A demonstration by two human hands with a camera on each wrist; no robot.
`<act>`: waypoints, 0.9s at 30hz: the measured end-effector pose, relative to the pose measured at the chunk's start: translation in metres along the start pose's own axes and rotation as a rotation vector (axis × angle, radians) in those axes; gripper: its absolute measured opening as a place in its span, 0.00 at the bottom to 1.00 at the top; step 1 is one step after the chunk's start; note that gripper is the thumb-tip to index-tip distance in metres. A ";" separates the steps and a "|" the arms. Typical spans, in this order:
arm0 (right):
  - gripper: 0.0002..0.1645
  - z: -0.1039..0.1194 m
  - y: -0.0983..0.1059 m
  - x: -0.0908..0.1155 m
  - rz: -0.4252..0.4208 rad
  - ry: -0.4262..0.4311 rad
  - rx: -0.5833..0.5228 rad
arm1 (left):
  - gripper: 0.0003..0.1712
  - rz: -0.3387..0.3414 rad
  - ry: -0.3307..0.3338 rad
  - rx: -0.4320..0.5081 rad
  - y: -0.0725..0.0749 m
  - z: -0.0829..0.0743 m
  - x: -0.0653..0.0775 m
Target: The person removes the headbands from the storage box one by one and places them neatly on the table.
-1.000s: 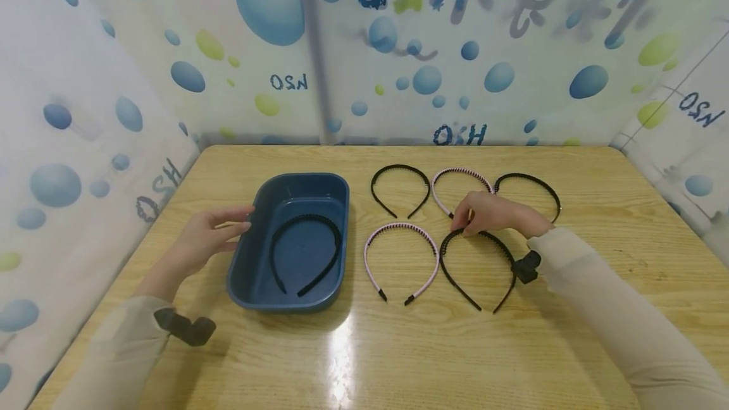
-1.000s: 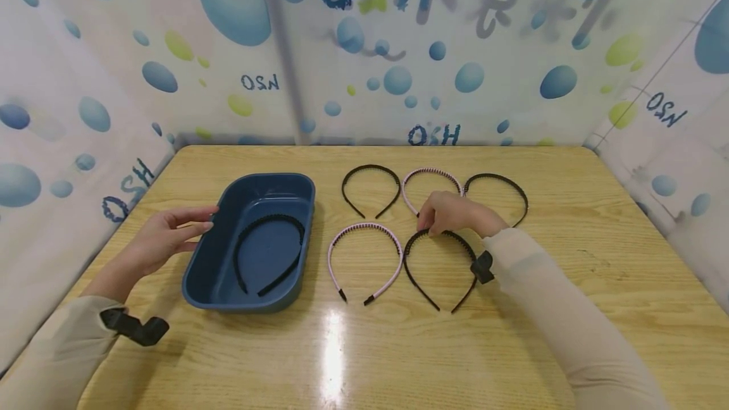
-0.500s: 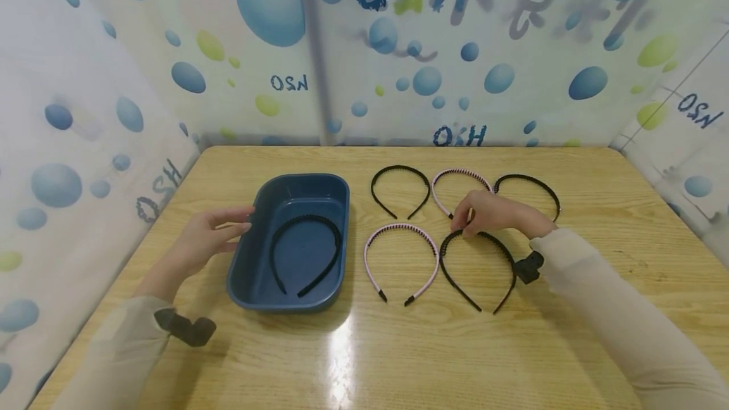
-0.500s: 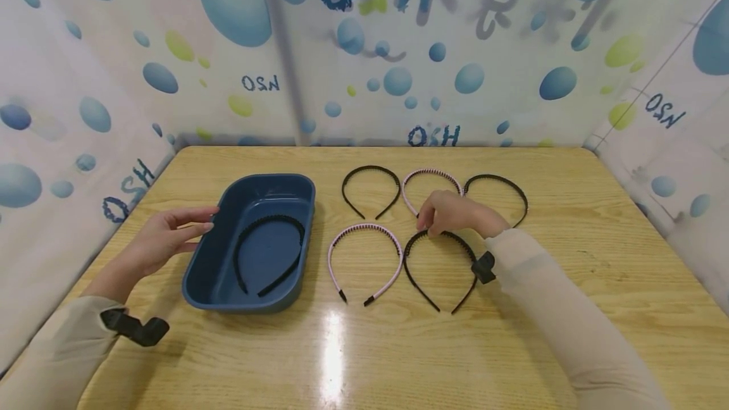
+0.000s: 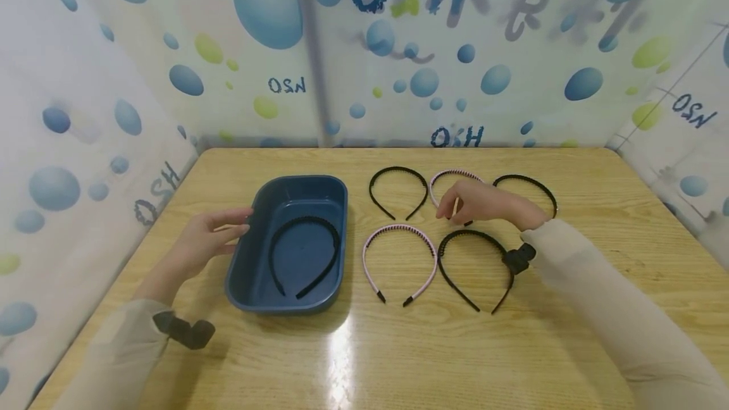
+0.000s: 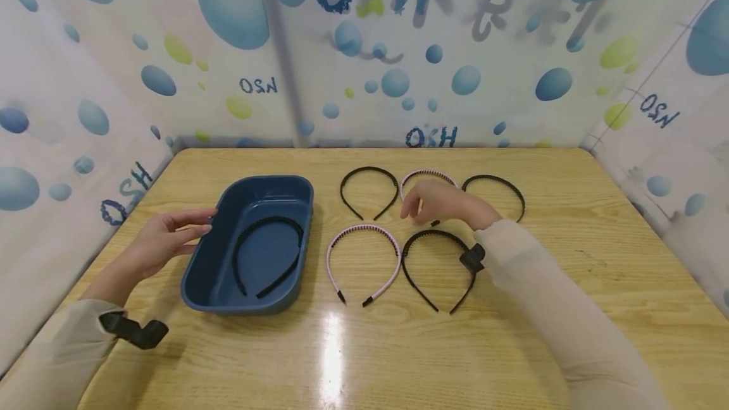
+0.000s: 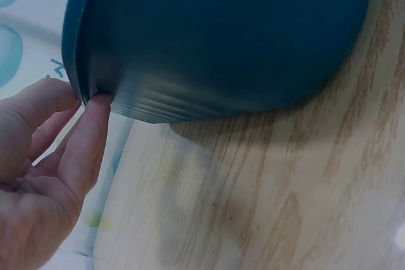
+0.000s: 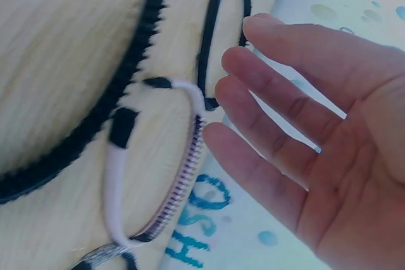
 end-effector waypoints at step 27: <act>0.12 0.080 0.001 -0.070 0.050 0.122 0.126 | 0.30 0.003 -0.014 0.029 0.000 0.000 0.000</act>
Point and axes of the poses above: each hand's wrist, its own x-axis away from the middle knuckle, its own y-axis out of the back of the hand, z = x × y, the point moved 10 cm from there along -x, towards the middle knuckle, and after that the axes turned 3 degrees about y, right-handed, at the moved point
